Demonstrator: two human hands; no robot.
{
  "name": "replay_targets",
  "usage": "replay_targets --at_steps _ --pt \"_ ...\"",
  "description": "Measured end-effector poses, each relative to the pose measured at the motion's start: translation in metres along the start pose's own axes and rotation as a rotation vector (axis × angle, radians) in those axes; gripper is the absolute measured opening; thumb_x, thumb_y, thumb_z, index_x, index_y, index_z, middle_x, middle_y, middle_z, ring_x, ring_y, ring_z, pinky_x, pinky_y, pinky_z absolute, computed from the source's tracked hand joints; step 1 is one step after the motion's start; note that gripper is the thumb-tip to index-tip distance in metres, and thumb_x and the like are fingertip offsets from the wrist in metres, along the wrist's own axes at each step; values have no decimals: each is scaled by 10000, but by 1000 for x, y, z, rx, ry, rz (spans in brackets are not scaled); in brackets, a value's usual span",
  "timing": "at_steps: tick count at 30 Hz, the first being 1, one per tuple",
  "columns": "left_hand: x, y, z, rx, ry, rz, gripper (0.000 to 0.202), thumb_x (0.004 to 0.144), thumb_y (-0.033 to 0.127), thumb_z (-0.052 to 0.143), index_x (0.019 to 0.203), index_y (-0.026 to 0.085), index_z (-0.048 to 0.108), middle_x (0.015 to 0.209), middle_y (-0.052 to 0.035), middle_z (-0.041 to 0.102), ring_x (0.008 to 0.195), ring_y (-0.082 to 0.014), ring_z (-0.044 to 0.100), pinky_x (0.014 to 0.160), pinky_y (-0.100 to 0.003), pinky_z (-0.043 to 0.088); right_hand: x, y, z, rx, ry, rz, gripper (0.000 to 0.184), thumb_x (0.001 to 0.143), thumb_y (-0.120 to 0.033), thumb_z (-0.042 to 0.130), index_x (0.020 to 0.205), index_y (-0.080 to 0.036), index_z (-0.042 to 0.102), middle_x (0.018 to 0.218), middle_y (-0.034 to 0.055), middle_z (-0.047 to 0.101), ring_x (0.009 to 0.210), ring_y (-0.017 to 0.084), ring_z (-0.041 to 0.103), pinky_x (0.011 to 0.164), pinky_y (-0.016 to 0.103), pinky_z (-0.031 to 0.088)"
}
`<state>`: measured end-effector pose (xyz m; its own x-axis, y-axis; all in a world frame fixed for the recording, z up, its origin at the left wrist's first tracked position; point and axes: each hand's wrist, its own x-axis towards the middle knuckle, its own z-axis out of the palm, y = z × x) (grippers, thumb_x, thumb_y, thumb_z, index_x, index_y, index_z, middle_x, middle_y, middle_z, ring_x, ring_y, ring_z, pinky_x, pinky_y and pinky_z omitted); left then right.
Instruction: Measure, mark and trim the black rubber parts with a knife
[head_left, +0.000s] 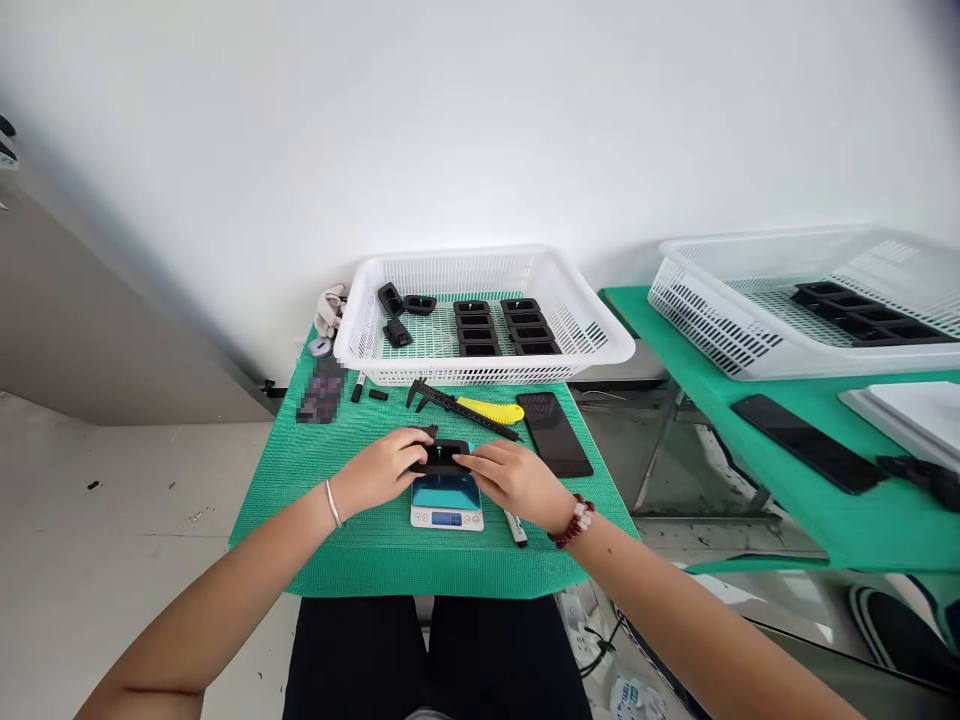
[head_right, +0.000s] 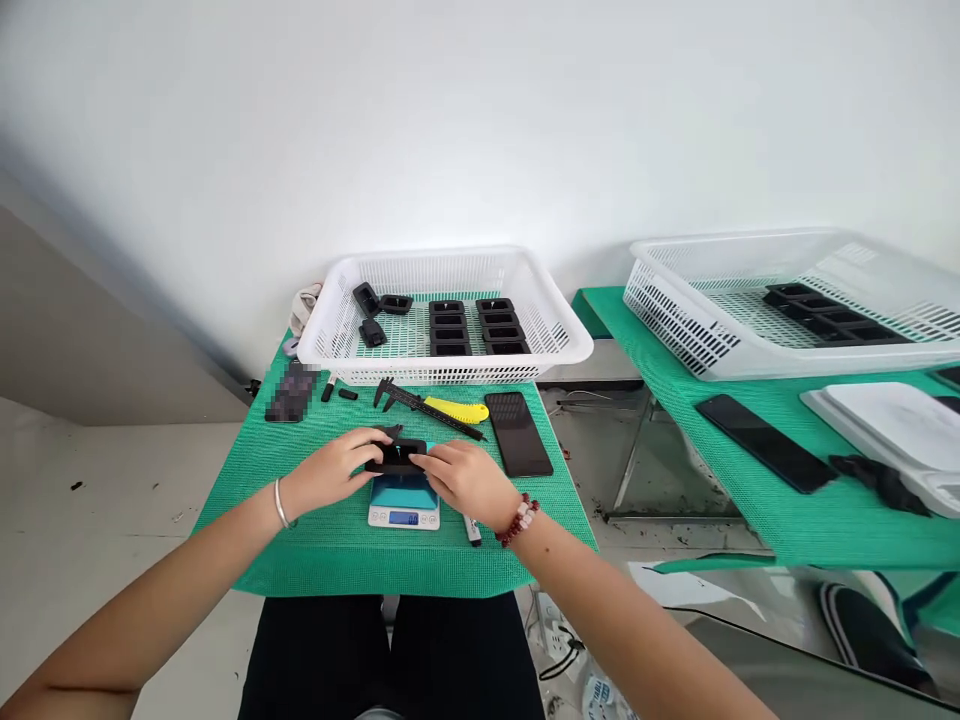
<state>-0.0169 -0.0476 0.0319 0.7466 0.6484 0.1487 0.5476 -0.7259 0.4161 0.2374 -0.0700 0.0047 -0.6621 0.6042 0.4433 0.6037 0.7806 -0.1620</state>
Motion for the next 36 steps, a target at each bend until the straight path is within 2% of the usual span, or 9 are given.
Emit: replay_targets --at_steps 4,7,8,12,15,18,27,32,36 --pt "-9 -1 7 -8 -17 17 136 837 250 603 964 209 582 1259 -92 573 1247 -248 510 1016 -443 469 -14 1 6 4 -62 -45 349 931 -153 388 1236 -205 550 859 65 664 739 181 603 669 347 500" --pt "-12 -5 1 -130 65 2 600 680 481 746 1175 225 523 1302 -108 553 1287 -284 464 1072 -482 405 -18 5 -2 -9 -34 4 399 904 -127 390 1276 -203 513 839 60 642 733 189 582 670 363 494" --pt "-10 -8 -2 -181 131 -35 616 695 500 727 1197 217 510 1299 -116 553 1261 -273 484 1052 -460 421 -16 8 -5 -6 -2 51 398 898 -129 399 1273 -199 514 836 60 640 735 190 579 674 365 494" --pt "13 -26 -2 -340 390 -237 275 901 447 478 918 194 584 901 -57 662 874 -177 624 809 -333 496 8 26 -5 78 219 264 312 899 -149 424 1164 -211 576 847 52 660 758 176 595 731 360 505" --pt "35 -42 13 -515 595 -281 345 923 458 432 730 188 529 634 -1 549 600 -123 534 587 -257 421 34 43 10 201 391 396 227 899 -175 443 1020 -216 631 861 46 688 773 171 627 705 327 526" --pt "46 -55 31 -528 693 -346 439 928 472 414 591 190 415 514 33 368 480 -97 363 494 -255 288 47 58 26 278 432 458 200 882 -188 468 945 -216 656 913 44 713 779 168 655 714 319 541" --pt "45 -68 35 -486 505 -318 461 942 443 398 560 184 394 472 40 315 454 -90 318 494 -270 243 38 70 24 344 316 587 181 873 -213 508 910 -202 685 779 16 694 670 137 622 647 280 519" --pt "38 -68 33 -492 489 -185 472 970 439 285 614 184 462 507 20 390 465 -100 354 491 -272 273 41 69 25 323 274 534 162 885 -242 515 919 -208 670 819 34 675 752 159 622 707 318 518" --pt "29 -50 28 -410 398 -3 574 938 573 155 749 181 530 584 -10 464 529 -133 425 524 -293 338 40 70 26 275 200 499 148 871 -292 558 936 -204 658 894 67 646 854 197 612 769 365 521"
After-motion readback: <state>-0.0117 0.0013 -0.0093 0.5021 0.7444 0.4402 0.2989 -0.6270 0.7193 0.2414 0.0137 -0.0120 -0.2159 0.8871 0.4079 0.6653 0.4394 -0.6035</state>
